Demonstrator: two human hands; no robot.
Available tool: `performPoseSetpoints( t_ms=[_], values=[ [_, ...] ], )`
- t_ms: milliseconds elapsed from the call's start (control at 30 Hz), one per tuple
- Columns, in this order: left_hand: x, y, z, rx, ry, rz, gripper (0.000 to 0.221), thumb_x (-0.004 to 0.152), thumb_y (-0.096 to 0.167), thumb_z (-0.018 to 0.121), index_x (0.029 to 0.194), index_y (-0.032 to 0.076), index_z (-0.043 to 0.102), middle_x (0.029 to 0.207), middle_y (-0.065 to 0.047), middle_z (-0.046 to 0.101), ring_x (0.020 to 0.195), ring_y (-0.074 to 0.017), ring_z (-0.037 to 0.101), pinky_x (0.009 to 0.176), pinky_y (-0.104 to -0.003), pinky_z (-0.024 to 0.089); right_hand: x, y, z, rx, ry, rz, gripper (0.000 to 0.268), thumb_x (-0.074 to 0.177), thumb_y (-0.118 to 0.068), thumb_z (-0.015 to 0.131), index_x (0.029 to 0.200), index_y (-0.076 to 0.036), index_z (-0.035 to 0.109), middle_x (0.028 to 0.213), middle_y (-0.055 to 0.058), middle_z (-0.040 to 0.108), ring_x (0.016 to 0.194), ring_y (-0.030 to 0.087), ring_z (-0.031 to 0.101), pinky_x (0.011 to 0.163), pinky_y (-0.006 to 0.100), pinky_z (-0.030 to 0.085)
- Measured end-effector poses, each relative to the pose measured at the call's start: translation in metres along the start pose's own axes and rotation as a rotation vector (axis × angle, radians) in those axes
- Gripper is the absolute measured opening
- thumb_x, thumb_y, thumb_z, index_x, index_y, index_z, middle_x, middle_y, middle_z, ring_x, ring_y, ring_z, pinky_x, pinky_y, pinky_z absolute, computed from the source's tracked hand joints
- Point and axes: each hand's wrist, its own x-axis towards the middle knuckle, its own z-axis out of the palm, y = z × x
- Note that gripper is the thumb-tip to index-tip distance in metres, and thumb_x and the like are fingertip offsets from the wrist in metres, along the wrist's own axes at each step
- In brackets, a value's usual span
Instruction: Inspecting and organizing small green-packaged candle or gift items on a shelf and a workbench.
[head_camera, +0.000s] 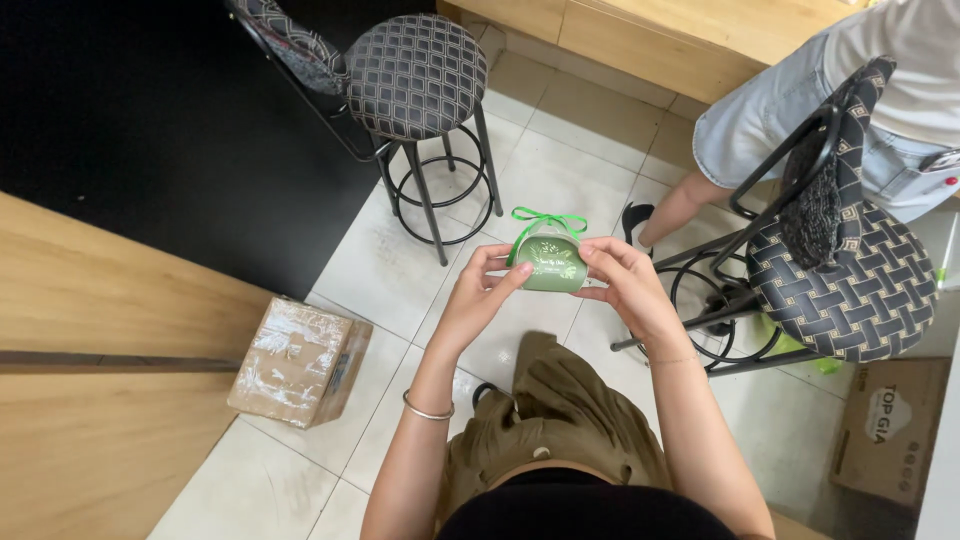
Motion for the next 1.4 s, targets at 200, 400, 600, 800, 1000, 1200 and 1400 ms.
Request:
performPoseSetpoints(
  t_ms=[200, 400, 600, 800, 1000, 1200, 1400],
  values=[
    [0.072, 0.013, -0.002, 0.035, -0.025, -0.027, 0.066, 0.087, 0.042, 0.076, 0.134, 0.000, 0.054, 0.121, -0.017, 0.069, 0.099, -0.0193, 0.072, 0.085, -0.032, 0.057, 0.064, -0.022, -0.020, 0.016, 0.010, 0.019, 0.026, 0.099, -0.026, 0.064, 0.116, -0.006, 0.067, 0.113, 0.003, 0.070, 0.101, 0.015, 0.067, 0.084, 0.040, 0.060],
    [0.173, 0.024, -0.002, 0.050, -0.035, -0.032, 0.066, 0.087, 0.041, 0.077, 0.134, 0.000, 0.053, 0.116, -0.016, 0.069, 0.096, -0.0185, 0.072, 0.081, -0.030, 0.056, 0.159, -0.050, -0.049, 0.017, -0.003, 0.003, 0.028, 0.100, -0.027, 0.064, 0.116, -0.005, 0.068, 0.111, 0.004, 0.070, 0.102, 0.016, 0.068, 0.083, 0.039, 0.060],
    [0.288, 0.043, 0.018, 0.022, -0.083, 0.042, 0.063, 0.089, 0.037, 0.077, 0.134, 0.000, 0.053, 0.117, -0.016, 0.069, 0.097, -0.0165, 0.070, 0.083, -0.029, 0.055, 0.240, -0.106, -0.088, 0.006, 0.039, -0.055, 0.025, 0.099, -0.025, 0.065, 0.114, -0.005, 0.067, 0.111, 0.003, 0.068, 0.102, 0.014, 0.067, 0.083, 0.037, 0.059],
    [0.371, 0.056, 0.051, 0.030, -0.163, 0.041, 0.061, 0.089, 0.036, 0.077, 0.135, 0.001, 0.055, 0.123, -0.016, 0.069, 0.100, -0.0156, 0.070, 0.084, -0.029, 0.055, 0.292, -0.125, -0.138, 0.049, 0.151, -0.084, 0.026, 0.100, -0.025, 0.065, 0.117, -0.005, 0.067, 0.110, 0.004, 0.069, 0.100, 0.014, 0.066, 0.083, 0.035, 0.056],
    [0.449, 0.054, 0.075, -0.012, -0.305, -0.017, 0.064, 0.089, 0.034, 0.078, 0.139, 0.001, 0.055, 0.122, -0.016, 0.070, 0.097, -0.0176, 0.071, 0.083, -0.029, 0.056, 0.325, -0.141, -0.169, 0.103, 0.277, -0.047, 0.028, 0.098, -0.024, 0.065, 0.118, -0.005, 0.066, 0.110, 0.003, 0.070, 0.101, 0.012, 0.066, 0.084, 0.036, 0.057],
    [0.544, 0.056, 0.091, -0.007, -0.468, -0.106, 0.077, 0.081, 0.031, 0.082, 0.144, 0.003, 0.049, 0.131, -0.016, 0.063, 0.103, -0.0208, 0.071, 0.079, -0.035, 0.061, 0.376, -0.169, -0.198, 0.106, 0.387, -0.034, 0.028, 0.097, -0.020, 0.064, 0.121, -0.006, 0.064, 0.109, 0.003, 0.069, 0.099, 0.011, 0.065, 0.079, 0.036, 0.060],
    [0.648, 0.059, 0.101, 0.089, -0.587, 0.065, 0.091, 0.073, 0.019, 0.090, 0.149, 0.005, 0.042, 0.140, -0.015, 0.055, 0.121, -0.0260, 0.064, 0.089, -0.035, 0.061, 0.443, -0.210, -0.222, -0.014, 0.432, -0.058, 0.037, 0.093, -0.014, 0.065, 0.130, -0.010, 0.060, 0.123, 0.002, 0.068, 0.108, 0.012, 0.063, 0.082, 0.031, 0.054]
  ],
)
